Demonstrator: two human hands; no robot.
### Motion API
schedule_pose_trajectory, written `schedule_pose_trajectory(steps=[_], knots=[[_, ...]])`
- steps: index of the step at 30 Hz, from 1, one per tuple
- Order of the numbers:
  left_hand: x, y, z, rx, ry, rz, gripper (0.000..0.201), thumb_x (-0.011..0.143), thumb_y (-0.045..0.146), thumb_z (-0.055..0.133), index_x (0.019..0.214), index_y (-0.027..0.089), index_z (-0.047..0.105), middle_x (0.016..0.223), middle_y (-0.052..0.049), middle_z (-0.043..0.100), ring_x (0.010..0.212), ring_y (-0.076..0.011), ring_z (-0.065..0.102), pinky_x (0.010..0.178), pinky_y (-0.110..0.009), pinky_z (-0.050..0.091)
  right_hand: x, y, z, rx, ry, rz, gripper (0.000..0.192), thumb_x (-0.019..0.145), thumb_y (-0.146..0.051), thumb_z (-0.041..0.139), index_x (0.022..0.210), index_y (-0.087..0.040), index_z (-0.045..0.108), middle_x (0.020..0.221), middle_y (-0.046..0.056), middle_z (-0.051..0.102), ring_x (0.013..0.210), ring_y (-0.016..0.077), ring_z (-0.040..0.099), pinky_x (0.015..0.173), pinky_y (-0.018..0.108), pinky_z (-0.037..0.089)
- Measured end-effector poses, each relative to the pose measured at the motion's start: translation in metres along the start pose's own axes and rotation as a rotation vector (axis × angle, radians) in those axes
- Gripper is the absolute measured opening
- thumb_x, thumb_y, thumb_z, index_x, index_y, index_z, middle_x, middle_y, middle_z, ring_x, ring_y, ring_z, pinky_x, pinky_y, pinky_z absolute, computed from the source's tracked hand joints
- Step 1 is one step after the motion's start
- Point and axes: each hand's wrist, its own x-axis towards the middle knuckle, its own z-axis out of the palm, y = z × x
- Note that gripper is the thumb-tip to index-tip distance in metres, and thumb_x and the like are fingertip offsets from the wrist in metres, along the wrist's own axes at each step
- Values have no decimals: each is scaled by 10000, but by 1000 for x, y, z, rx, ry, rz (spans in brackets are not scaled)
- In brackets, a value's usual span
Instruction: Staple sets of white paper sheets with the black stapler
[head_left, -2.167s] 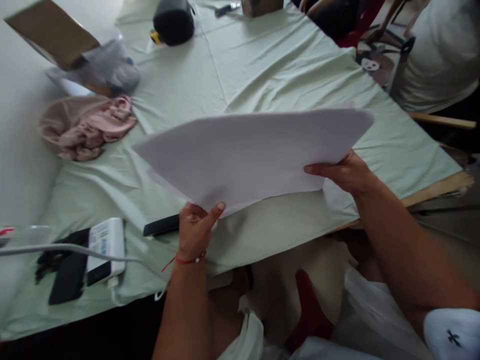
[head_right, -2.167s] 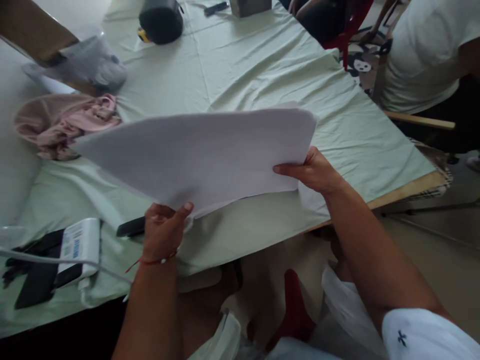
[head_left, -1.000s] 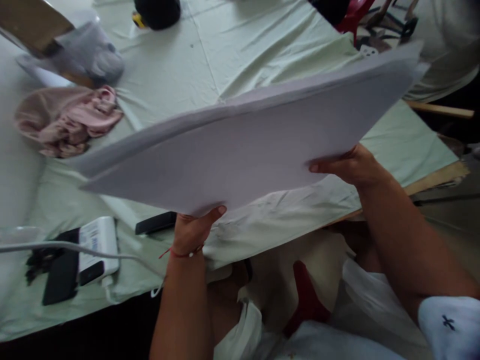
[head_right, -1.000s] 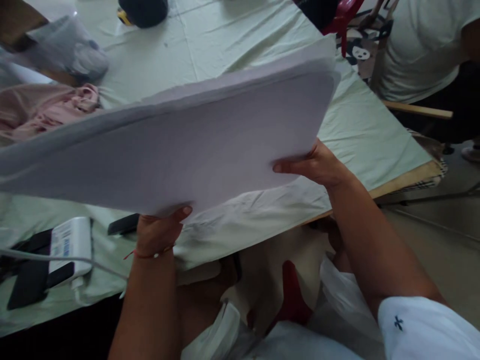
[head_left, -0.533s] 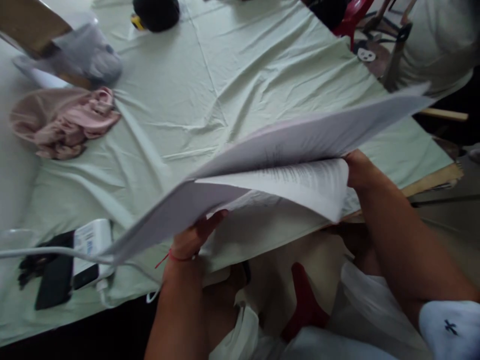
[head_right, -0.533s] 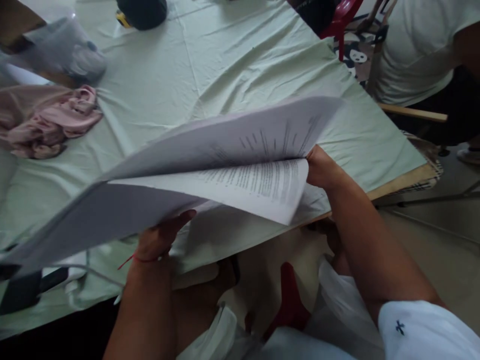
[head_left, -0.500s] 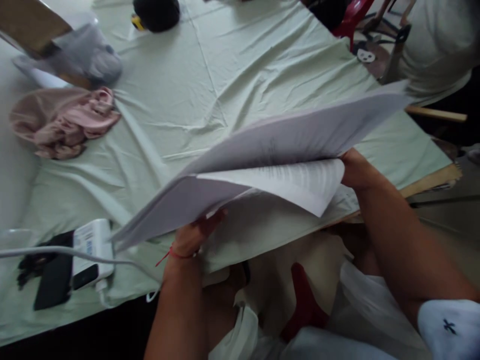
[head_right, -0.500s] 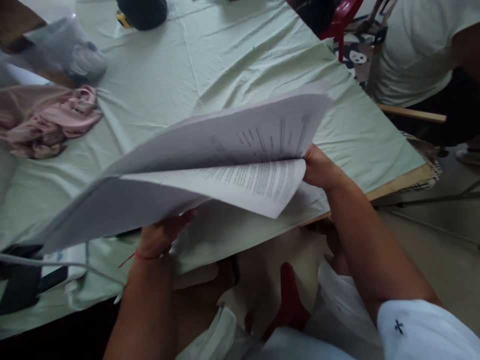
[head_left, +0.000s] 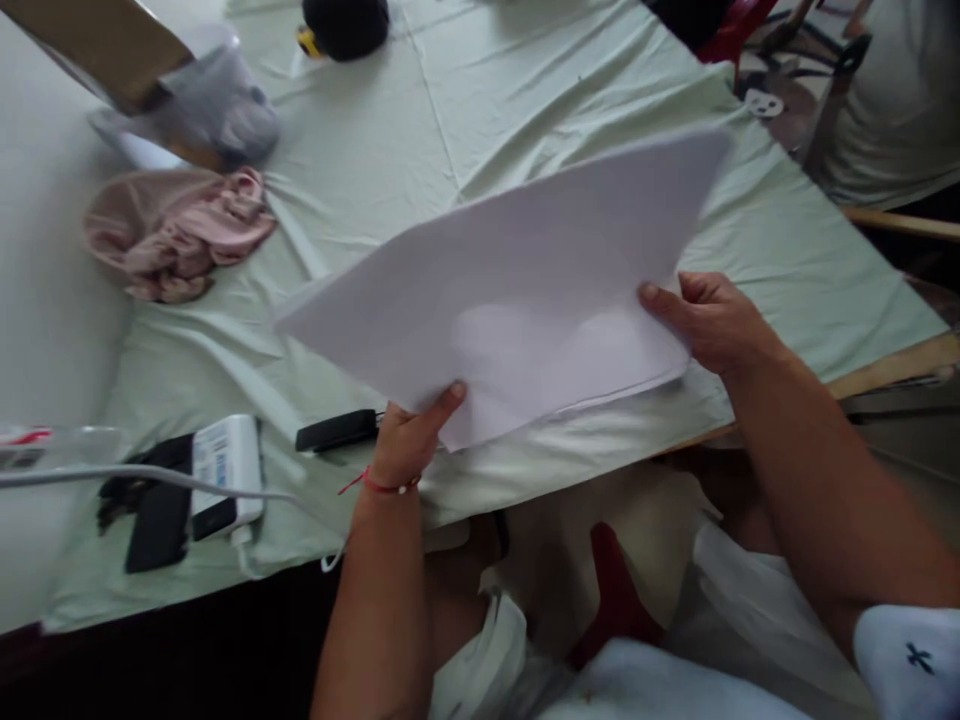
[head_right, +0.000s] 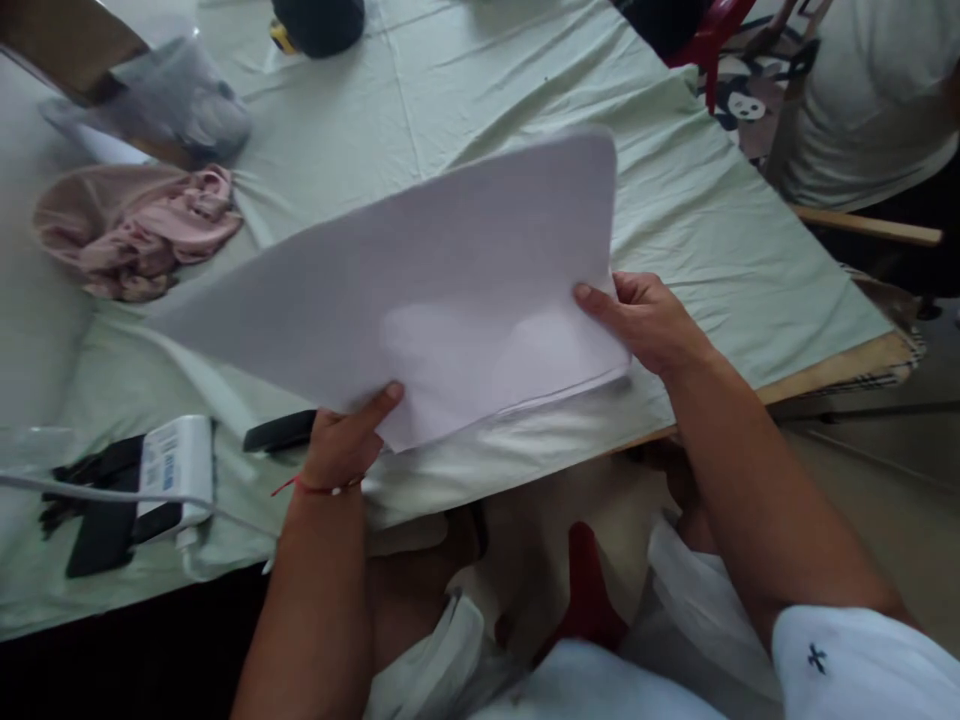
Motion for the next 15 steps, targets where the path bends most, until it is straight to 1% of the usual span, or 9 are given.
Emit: schedule_pose_trajectory(steps=[1,4,6,8,11,13,15], knots=[[1,2,1,-13,-46,-36,615,672,585,951,1113,185,798,1047,-102,818,1085,-279,751,1032,-414,616,1,1,0,15,31,20,281,769,-496,921,803,-245,800,801,35,781,778,221,742,668,339,638],[5,6,4,0,-181,-119,525,722,571,930,1026,158,818,1048,-126,827,982,-280,762,910,-401,655,4,4,0,17,102,43,291,718,-458,963,836,-243,805,790,32,781,759,233,744,640,353,638],[6,6,6,-25,-220,-148,503,728,543,933,1035,160,819,1074,-129,829,965,-280,764,885,-400,659,5,5,-2,5,121,32,292,720,-426,966,892,-243,816,820,23,790,763,231,753,662,362,641],[7,6,8,-80,-196,-147,557,692,513,962,1109,178,806,1090,-117,830,1003,-281,766,927,-405,653,6,5,-4,7,107,10,286,743,-406,956,941,-245,826,883,20,808,790,228,765,719,376,649],[5,7,9,-161,-107,-131,674,632,488,997,1202,205,774,1099,-94,825,1112,-272,750,1062,-413,603,3,2,-7,61,39,-34,311,714,-328,976,986,-262,842,1041,21,833,951,239,781,916,403,646],[4,7,8,-182,-85,-143,684,625,481,998,1208,208,766,1096,-89,817,1146,-271,740,1105,-430,579,1,-2,-8,87,-12,-37,368,666,-287,996,1000,-281,842,1128,20,834,1084,265,766,1028,429,613],[3,5,6,-162,-98,-147,644,641,479,986,1180,198,771,1065,-86,809,1139,-275,739,1114,-448,575,0,-4,-7,91,-52,-11,431,631,-295,1006,1025,-291,833,1151,19,832,1148,295,751,1050,466,603]])
